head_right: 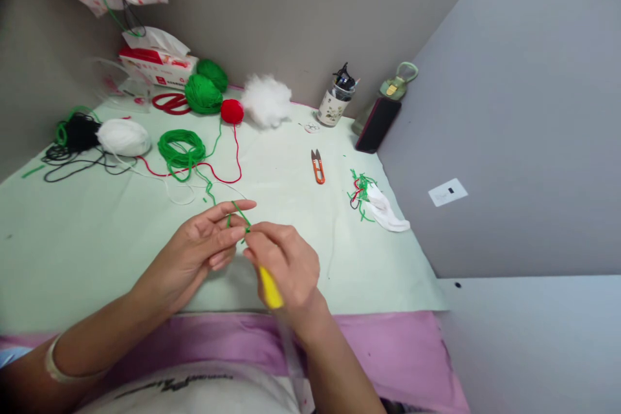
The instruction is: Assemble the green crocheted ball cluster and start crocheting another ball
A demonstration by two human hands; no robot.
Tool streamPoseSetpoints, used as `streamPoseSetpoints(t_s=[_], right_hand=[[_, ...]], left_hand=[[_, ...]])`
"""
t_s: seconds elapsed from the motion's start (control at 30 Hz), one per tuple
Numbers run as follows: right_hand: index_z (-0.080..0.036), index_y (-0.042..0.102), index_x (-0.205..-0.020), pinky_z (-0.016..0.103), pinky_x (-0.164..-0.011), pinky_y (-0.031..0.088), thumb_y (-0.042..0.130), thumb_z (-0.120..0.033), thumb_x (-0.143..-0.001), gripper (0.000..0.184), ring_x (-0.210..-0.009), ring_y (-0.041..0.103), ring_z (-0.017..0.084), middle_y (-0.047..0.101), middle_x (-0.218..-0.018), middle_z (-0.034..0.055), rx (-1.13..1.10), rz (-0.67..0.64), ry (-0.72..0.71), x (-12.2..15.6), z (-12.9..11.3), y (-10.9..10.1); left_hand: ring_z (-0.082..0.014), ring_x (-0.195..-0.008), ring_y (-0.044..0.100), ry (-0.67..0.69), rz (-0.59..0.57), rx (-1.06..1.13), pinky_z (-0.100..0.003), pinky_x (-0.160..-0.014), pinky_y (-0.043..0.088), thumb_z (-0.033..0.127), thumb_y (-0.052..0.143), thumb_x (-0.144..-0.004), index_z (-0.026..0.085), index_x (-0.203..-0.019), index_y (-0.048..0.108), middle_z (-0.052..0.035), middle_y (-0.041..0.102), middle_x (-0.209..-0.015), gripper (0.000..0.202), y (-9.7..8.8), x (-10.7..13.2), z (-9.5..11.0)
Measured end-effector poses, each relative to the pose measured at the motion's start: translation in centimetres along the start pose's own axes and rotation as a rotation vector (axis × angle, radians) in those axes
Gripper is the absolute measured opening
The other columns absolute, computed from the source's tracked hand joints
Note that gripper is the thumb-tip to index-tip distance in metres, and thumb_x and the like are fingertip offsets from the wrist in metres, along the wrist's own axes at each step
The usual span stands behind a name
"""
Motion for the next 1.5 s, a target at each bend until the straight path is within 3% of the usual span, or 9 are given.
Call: streamPoseSetpoints(t_s=[0.13,0.3,0.53,0.77,0.87,1.03,1.13,1.33,1.5], right_hand=[[-0.033,0.069,-0.119,0.035,-0.076,0.06,0.059,-0.014,-0.094,0.033,-0.096,0.069,0.021,0.07,-0.107,0.006,0.097,0.037,0.004,0.2,0.1,0.1],[-0.025,0.072,-0.099,0.034,-0.064,0.054,0.051,-0.02,-0.1,0.022,-0.073,0.063,0.016,0.067,-0.085,0.0041,-0.45,0.269,0.357,-0.2,1.9,-0.5],[-0.024,0.075,-0.1,0.033,-0.067,0.056,0.056,-0.024,-0.098,0.018,-0.086,0.067,0.018,0.074,-0.095,0.0064,-0.632,0.164,0.453,-0.4,2.3,0.7],[-0.021,0.069,-0.098,0.031,-0.067,0.058,0.05,-0.026,-0.102,0.02,-0.072,0.069,0.014,0.075,-0.092,0.0048,-0.751,0.166,0.54,0.0,2.8,0.4],[-0.021,0.067,-0.1,0.032,-0.067,0.059,0.046,-0.022,-0.103,0.022,-0.071,0.07,0.014,0.074,-0.092,0.004,-0.63,0.155,0.488,0.0,2.4,-0.1],[-0.026,0.067,-0.12,0.034,-0.078,0.061,0.054,-0.011,-0.097,0.03,-0.094,0.071,0.019,0.073,-0.104,0.0068,-0.045,0.035,0.07,0.2,-0.3,-0.2],[-0.028,0.07,-0.12,0.034,-0.082,0.06,0.059,-0.008,-0.093,0.035,-0.102,0.069,0.021,0.07,-0.111,0.0077,0.101,0.025,0.002,0.4,-0.7,0.2],[-0.024,0.073,-0.1,0.03,-0.057,0.056,0.051,-0.018,-0.1,0.022,-0.066,0.064,0.013,0.067,-0.087,0.0034,-0.544,0.26,0.401,0.0,2.0,-0.1],[-0.024,0.075,-0.1,0.031,-0.063,0.057,0.057,-0.021,-0.098,0.018,-0.074,0.066,0.015,0.073,-0.095,0.0053,-0.595,0.23,0.439,-0.3,2.2,0.5]], left_hand=[[-0.003,-0.048,0.027,-0.095,-0.033,0.096,-0.019,-0.045,0.024,0.03,0.081,-0.079,0.017,-0.116,0.069,0.0065,0.046,-0.065,0.041,0.0,-0.2,-0.6],[-0.0015,-0.048,0.023,-0.094,-0.058,0.128,-0.017,-0.044,0.022,0.025,0.079,-0.082,0.017,-0.114,0.069,0.0074,0.043,-0.066,0.035,0.0,-0.2,-0.3],[-0.0023,-0.046,0.029,-0.062,-0.096,0.064,-0.018,-0.045,0.025,0.025,0.077,-0.083,0.019,-0.11,0.069,0.0075,0.047,-0.061,0.029,0.6,0.1,-0.2],[0.0001,-0.047,0.032,-0.059,-0.095,0.05,-0.017,-0.045,0.027,0.024,0.076,-0.084,0.019,-0.112,0.069,0.0048,0.055,-0.075,0.029,0.2,0.0,0.2],[0.0003,-0.048,0.033,-0.042,-0.081,0.04,-0.016,-0.045,0.026,0.023,0.076,-0.084,0.018,-0.113,0.069,0.0049,0.053,-0.076,0.029,0.2,0.0,0.5],[0.0003,-0.047,0.032,-0.038,-0.052,0.065,-0.016,-0.044,0.025,0.024,0.077,-0.084,0.019,-0.117,0.067,0.0048,0.053,-0.075,0.035,0.3,-0.1,0.1],[-0.0006,-0.047,0.026,-0.116,-0.087,0.146,-0.015,-0.044,0.024,0.026,0.077,-0.084,0.016,-0.119,0.066,0.0075,0.045,-0.066,0.038,0.4,0.0,-0.5],[-0.0016,-0.047,0.021,-0.112,-0.087,0.158,-0.015,-0.044,0.023,0.023,0.076,-0.085,0.016,-0.115,0.068,0.0097,0.035,-0.061,0.032,0.3,0.0,-0.1],[-0.001,-0.045,0.026,-0.07,-0.081,0.069,-0.016,-0.044,0.025,0.024,0.076,-0.084,0.017,-0.109,0.069,0.0083,0.043,-0.062,0.026,0.6,-0.1,0.0]])
Point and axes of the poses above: each hand's wrist, its own x-axis away from the middle knuckle, its own y-axis out of the palm, z = x × y, the point moved 5 cm from there along -x, towards the middle knuckle
